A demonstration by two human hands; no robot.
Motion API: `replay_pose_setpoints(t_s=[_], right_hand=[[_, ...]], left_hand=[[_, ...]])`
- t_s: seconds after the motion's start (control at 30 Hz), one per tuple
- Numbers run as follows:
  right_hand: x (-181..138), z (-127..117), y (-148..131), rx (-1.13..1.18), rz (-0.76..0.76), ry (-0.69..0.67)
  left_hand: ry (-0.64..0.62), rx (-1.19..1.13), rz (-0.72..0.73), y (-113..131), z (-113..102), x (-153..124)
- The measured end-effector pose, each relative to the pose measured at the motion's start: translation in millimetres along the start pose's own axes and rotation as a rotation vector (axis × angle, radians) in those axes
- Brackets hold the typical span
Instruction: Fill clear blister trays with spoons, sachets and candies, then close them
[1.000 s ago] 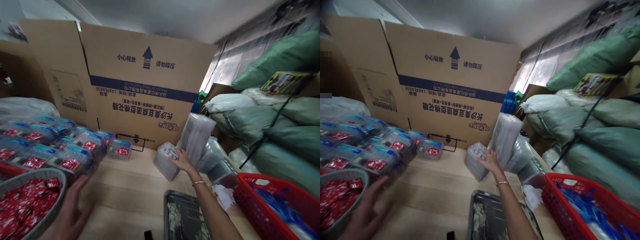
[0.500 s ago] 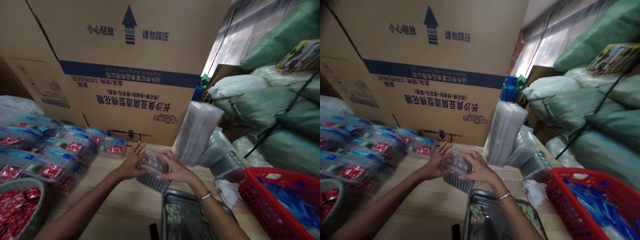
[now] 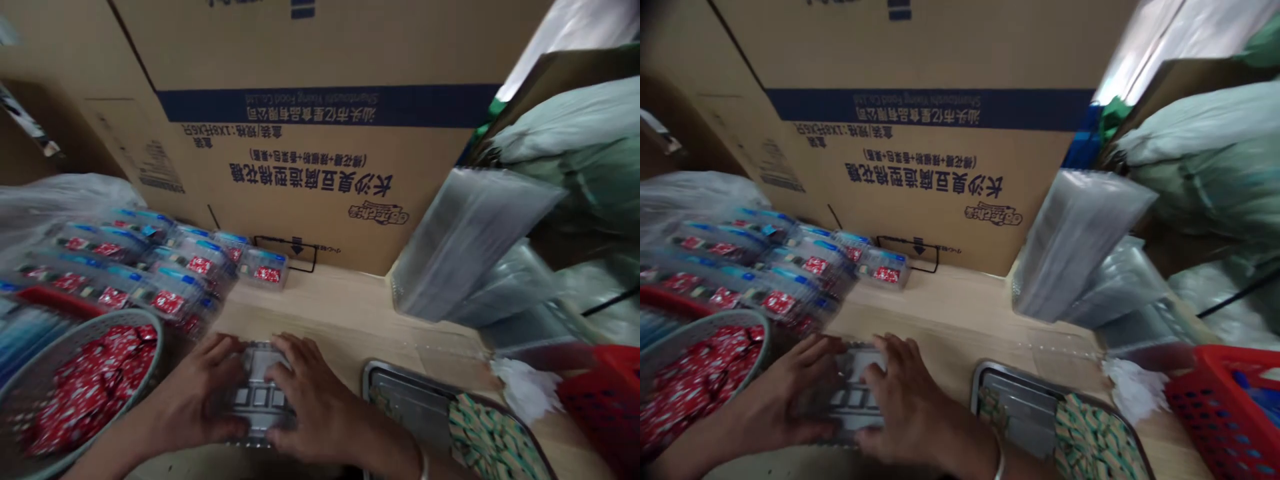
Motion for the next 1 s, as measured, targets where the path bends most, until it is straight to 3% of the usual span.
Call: replay_pose_setpoints(t_s=[0.13, 0.2, 0.37, 0.43, 0.5, 0.63, 0.7, 0.77, 0.87, 0.93, 1.0], right_hand=[[-18, 5, -48, -0.348, -0.197, 0.224], [-25, 10, -60, -0.414, -0.243, 0.242], [-32, 7, -63, -0.293, -0.263, 0.14], [-34, -8, -67, -0.201, -0.295, 0.115], [-33, -29, -61, -0.052, -0.225, 0.052], [-33, -72, -31, 0.368, -0.03, -0.075], [-33, -89, -9, 0.546, 0.027, -0.009], [-32, -92, 27, 0.668, 0.125, 0.089], [-29, -65, 97, 0.729, 0.323, 0.238], [-23, -33, 147, 0.71, 0.437, 0.275], [-18, 4, 197, 0.644, 0.608, 0.232]], left_hand=[[0.032, 0.025, -0.031, 7, 2, -5], [0.028, -0.006, -0.033, 10, 4, -6], [-0.033, -0.427, -0.091, 26, 6, -8], [-0.082, -0.595, -0.152, 32, 8, -12], [-0.101, -0.641, -0.198, 36, 6, -17], [-0.098, -0.731, -0.18, 41, -2, -14], [-0.013, -0.823, -0.148, 36, -7, 2], [0.158, -0.901, -0.109, 22, -15, 29], [0.352, -0.981, -0.091, -8, -15, 75], [0.412, -0.853, -0.135, -26, -12, 94], [0.321, -0.643, -0.092, -20, -8, 99]])
Point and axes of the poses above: each hand's wrist, its own x-axis towards the middle knuckle, its own z-axis out of the palm, y = z × x, the point moved 10 cm from there along x, towards the middle knuckle, and after that the axes turned 10 degrees about -x, right-handed, at the moved point
